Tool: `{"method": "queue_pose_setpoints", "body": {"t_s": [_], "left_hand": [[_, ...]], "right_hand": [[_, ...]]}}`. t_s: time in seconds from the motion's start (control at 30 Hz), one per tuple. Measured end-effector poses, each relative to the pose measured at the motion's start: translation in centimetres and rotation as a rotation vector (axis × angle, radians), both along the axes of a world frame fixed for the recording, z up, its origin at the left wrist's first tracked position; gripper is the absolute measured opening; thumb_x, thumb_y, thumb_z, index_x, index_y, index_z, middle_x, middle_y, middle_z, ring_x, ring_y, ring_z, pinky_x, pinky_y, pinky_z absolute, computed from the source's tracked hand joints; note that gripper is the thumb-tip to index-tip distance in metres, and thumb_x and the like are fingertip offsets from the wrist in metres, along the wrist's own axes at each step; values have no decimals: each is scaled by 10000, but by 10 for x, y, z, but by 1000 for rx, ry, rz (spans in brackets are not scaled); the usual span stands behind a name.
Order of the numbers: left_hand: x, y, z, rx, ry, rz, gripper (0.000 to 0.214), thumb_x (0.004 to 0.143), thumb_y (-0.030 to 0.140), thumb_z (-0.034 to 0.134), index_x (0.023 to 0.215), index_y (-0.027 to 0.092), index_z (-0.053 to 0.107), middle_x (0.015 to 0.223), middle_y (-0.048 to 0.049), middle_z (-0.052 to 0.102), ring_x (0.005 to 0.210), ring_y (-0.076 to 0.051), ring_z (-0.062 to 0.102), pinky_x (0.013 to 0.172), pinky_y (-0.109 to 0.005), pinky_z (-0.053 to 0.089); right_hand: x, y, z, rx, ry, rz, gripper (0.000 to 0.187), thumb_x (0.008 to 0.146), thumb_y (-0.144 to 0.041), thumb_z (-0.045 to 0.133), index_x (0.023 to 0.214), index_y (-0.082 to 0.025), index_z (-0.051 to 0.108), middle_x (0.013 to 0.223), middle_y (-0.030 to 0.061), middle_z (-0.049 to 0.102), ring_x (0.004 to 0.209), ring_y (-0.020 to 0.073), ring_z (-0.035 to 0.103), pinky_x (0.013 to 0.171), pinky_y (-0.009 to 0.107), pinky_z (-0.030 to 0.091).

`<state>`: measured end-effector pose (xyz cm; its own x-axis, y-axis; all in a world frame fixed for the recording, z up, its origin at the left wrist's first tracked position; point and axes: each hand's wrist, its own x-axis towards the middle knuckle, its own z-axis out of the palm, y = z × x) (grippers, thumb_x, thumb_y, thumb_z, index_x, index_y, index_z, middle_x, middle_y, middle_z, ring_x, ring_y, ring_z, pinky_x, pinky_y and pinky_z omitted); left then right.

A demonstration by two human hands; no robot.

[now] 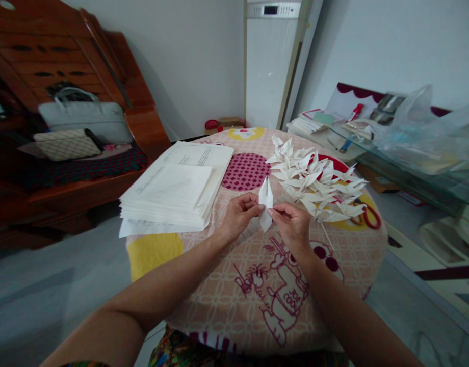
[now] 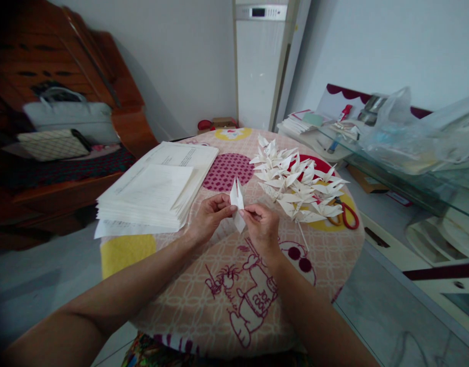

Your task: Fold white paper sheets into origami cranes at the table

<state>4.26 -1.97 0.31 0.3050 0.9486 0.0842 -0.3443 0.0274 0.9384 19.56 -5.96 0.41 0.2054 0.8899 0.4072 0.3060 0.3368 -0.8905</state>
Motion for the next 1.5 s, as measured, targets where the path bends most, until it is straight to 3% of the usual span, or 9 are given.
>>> {"method": "queue_pose_setpoints", "body": {"t_s": [0.13,0.33,0.57,0.77,1.1,1.5], "left_hand": [[3,0,1,15,16,9,337,670,366,865,842,123,707,738,-21,698,644,-109,612,626,-223,471],[3,0,9,54,69,40,311,661,360,868,663,122,667,613,23,605,561,-69,521,546,-193,387],[1,0,10,-7,103,94,335,620,386,883,680,123,684,640,0,655,561,-88,549,552,-212,422],[1,0,10,-22,103,108,330,613,390,885,675,125,698,635,-9,670,558,-92,564,548,-212,437],[-3,3,8,-52,190,75,312,619,386,869,644,120,708,593,-2,639,537,-94,545,557,-231,455],[-3,4,9,-34,286,78,321,623,374,832,573,129,631,532,17,558,482,-73,450,486,-215,314]], "right_hand": [[2,4,-2,-70,92,38,116,753,-304,721,732,-192,743,629,3,694,560,151,619,554,268,501],[-1,5,0,-74,120,49,135,734,-309,741,711,-177,727,615,1,685,538,131,592,529,248,476],[-1,6,-3,-160,184,52,233,710,-391,783,735,-171,711,646,23,702,551,147,617,520,257,510],[4,7,-7,-115,58,73,224,769,-391,751,819,-172,764,690,28,713,578,146,614,535,258,503],[1,3,3,41,-174,17,176,818,-299,652,731,-185,753,630,20,683,573,151,605,554,263,465],[0,5,0,-251,93,156,255,794,-404,669,730,-169,743,465,-13,607,368,110,489,370,218,360]]}}
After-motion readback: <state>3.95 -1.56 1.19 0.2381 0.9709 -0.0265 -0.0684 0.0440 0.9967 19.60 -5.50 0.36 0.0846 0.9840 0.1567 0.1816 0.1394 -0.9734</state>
